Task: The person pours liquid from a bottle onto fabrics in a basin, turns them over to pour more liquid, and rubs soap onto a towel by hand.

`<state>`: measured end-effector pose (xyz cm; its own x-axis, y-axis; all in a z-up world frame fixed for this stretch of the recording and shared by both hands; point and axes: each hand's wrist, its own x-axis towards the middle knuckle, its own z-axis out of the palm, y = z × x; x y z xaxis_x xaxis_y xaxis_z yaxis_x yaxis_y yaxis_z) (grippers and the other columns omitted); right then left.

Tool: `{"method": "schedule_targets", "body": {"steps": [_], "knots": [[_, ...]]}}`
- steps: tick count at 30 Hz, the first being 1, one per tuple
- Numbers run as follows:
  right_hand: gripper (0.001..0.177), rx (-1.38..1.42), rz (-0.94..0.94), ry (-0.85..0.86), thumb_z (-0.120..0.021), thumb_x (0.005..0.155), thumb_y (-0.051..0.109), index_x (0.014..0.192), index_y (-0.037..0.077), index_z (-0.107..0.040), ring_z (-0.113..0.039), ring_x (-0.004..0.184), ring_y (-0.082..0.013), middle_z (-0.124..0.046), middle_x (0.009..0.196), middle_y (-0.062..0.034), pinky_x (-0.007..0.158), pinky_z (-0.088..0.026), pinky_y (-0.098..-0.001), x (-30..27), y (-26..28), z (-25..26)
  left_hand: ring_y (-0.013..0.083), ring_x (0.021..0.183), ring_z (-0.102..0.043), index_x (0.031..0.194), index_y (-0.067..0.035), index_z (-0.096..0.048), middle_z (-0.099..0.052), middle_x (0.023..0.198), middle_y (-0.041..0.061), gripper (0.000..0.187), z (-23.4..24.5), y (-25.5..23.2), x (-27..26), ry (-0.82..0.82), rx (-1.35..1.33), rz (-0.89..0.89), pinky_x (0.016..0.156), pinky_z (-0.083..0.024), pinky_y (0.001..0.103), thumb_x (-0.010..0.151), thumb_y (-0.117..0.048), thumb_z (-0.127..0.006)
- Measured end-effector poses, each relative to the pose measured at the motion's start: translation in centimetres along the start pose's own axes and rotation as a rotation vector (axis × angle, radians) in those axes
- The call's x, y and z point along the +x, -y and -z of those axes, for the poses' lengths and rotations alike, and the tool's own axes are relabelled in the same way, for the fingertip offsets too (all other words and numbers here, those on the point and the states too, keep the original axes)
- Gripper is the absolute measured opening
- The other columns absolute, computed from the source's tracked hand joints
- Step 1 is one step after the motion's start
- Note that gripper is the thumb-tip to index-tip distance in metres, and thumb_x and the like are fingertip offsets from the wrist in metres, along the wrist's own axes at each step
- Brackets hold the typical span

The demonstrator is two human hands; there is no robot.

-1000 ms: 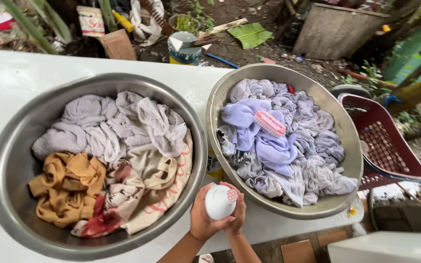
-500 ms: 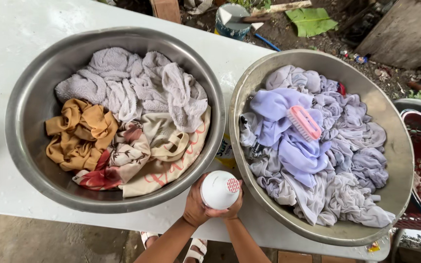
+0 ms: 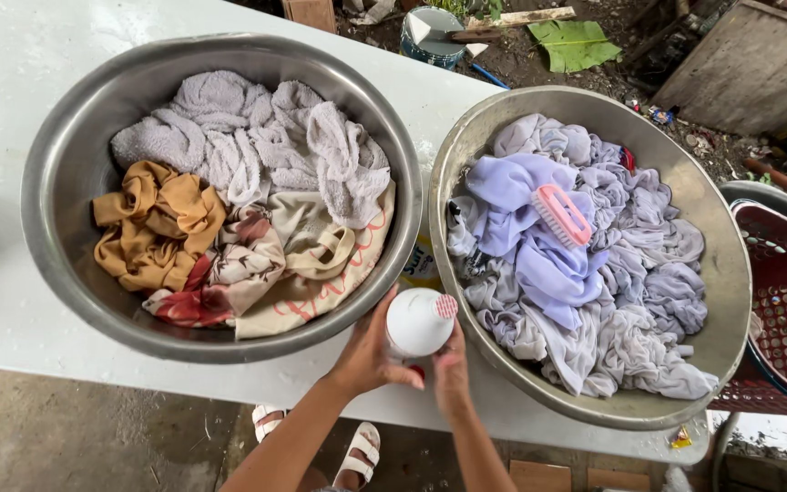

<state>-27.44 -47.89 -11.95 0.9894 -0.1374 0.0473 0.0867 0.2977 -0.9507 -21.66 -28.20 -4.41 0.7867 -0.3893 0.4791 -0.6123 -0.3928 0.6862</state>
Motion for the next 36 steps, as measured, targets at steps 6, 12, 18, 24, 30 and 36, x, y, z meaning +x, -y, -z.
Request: {"method": "schedule_targets", "body": {"steps": [6, 12, 18, 24, 30, 36], "knots": [[0.093, -0.030, 0.047, 0.033, -0.073, 0.092, 0.035, 0.162, 0.006, -0.019, -0.050, 0.134, -0.0191, -0.045, 0.151, -0.0070, 0.109, -0.046, -0.0383, -0.2, 3.0, -3.2, 0.0240, 0.138, -0.053, 0.160, -0.001, -0.022, -0.051, 0.151, 0.017, 0.122, -0.9, -1.5, 1.3, 0.063, -0.909, 0.471, 0.116, -0.044, 0.037, 0.068, -0.036, -0.094], [0.075, -0.079, 0.013, -0.045, -0.073, 0.088, -0.002, 0.155, 0.000, -0.039, -0.064, 0.116, -0.0172, -0.062, 0.134, -0.0083, 0.097, -0.056, -0.0329, 0.0, -0.8, -0.4, 0.0214, 0.132, -0.057, 0.156, -0.004, -0.026, -0.056, 0.145, 0.014, 0.115, -1.6, -0.8, 0.8, 0.051, -0.693, 0.456, 0.109, -0.049, 0.036, 0.067, -0.027, -0.094], [0.054, -0.373, -0.089, -0.080, -0.077, 0.082, -0.012, 0.133, -0.007, -0.061, -0.073, 0.102, -0.0188, -0.075, 0.114, -0.0117, 0.087, -0.063, -0.0342, 0.2, -0.7, 0.0, 0.0256, 0.133, -0.059, 0.152, -0.007, -0.038, -0.056, 0.145, 0.015, 0.106, -1.7, -0.7, 0.6, 0.053, -0.540, 0.462, 0.109, -0.051, 0.039, 0.065, -0.025, -0.096], [0.086, -0.565, 0.118, 0.190, -0.085, 0.069, -0.007, 0.144, 0.001, -0.043, -0.061, 0.119, -0.0120, -0.064, 0.130, -0.0084, 0.099, -0.050, -0.0306, 1.7, 10.8, -2.2, 0.0404, 0.138, -0.042, 0.150, -0.001, -0.030, -0.047, 0.146, 0.022, 0.127, 0.9, -1.6, 0.9, 0.064, -0.161, 0.093, 0.110, -0.030, 0.052, 0.049, -0.021, -0.105], [0.052, -0.726, -0.115, 0.020, -0.080, 0.074, -0.002, 0.124, 0.006, -0.068, -0.076, 0.091, -0.0129, -0.082, 0.096, -0.0079, 0.084, -0.061, -0.0305, 1.9, 10.6, -4.8, 0.0248, 0.132, -0.058, 0.152, -0.009, -0.037, -0.060, 0.141, 0.012, 0.105, 1.1, -2.3, 2.3, 0.133, -0.608, 0.426, 0.110, -0.048, 0.037, 0.064, -0.020, -0.094], [0.030, -0.828, -0.076, -0.057, -0.083, 0.075, 0.002, 0.103, 0.002, -0.072, -0.079, 0.084, -0.0119, -0.082, 0.087, -0.0056, 0.076, -0.062, -0.0312, 1.7, 7.9, -3.9, 0.0254, 0.131, -0.061, 0.147, -0.014, -0.041, -0.062, 0.138, 0.010, 0.096, 1.2, -1.7, 2.4, 0.251, -0.424, 0.566, 0.107, -0.051, 0.036, 0.064, -0.021, -0.089]]}}
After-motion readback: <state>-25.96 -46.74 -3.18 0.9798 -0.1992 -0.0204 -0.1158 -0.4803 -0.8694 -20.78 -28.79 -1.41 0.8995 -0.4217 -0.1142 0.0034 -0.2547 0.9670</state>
